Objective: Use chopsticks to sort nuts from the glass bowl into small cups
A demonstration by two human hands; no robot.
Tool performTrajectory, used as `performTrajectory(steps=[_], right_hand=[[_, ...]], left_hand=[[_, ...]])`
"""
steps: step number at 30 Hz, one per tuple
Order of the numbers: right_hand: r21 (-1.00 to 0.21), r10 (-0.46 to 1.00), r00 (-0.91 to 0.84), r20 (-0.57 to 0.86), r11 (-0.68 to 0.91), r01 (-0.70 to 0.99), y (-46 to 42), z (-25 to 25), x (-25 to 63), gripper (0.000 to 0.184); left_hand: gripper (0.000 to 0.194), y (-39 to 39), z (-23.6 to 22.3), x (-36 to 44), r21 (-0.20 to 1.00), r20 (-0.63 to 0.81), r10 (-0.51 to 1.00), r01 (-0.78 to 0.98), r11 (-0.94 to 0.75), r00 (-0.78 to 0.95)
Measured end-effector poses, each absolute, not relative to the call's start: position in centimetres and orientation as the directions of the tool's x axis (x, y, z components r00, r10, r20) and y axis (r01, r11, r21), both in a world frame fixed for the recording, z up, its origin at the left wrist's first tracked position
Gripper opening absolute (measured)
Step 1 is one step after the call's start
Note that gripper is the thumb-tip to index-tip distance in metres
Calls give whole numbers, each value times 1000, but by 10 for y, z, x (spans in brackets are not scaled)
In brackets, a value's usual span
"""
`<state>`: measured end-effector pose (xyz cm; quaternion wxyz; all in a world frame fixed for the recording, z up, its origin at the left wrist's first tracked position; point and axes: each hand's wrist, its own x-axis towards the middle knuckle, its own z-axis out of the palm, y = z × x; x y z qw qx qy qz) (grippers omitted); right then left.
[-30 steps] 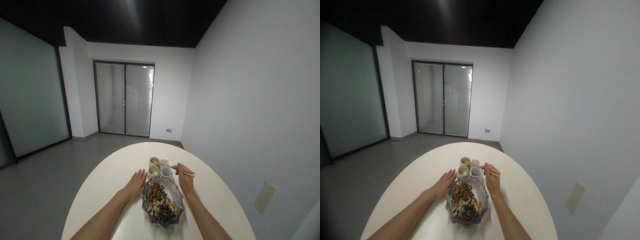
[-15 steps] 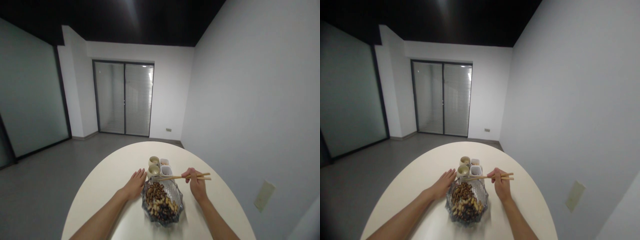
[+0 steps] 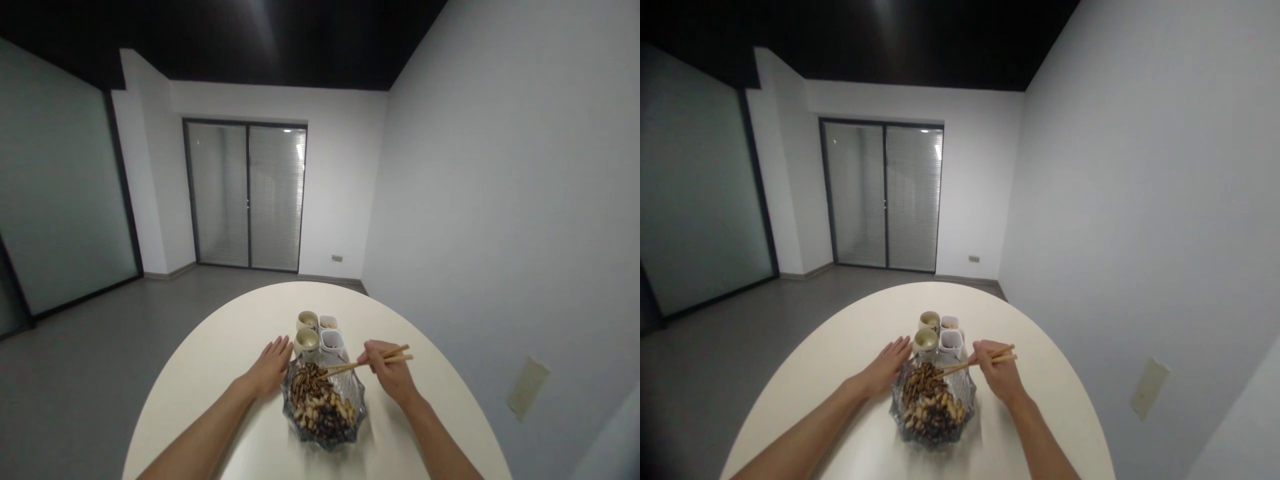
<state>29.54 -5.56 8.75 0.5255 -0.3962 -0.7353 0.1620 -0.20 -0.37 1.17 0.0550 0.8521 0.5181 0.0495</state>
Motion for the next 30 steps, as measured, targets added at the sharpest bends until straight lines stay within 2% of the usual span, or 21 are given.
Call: performTrajectory(steps=[8, 13, 18, 30], right_hand=[[-492, 728, -374, 575, 673, 553, -60, 94, 293, 40], [-590, 782, -388, 487, 623, 514, -57, 91, 291, 42], [-676, 819, -290, 496, 574, 462, -58, 92, 290, 44], [-633, 807, -323, 494, 589, 503, -52, 87, 294, 39]], left_hand=[[61, -2, 8, -3, 138, 39, 890, 879, -456, 455], [61, -1, 7, -3, 156, 37, 890, 877, -455, 455], [60, -2, 9, -3, 175, 48, 887, 871, -460, 459], [61, -4, 11, -2, 145, 29, 886, 875, -461, 462]])
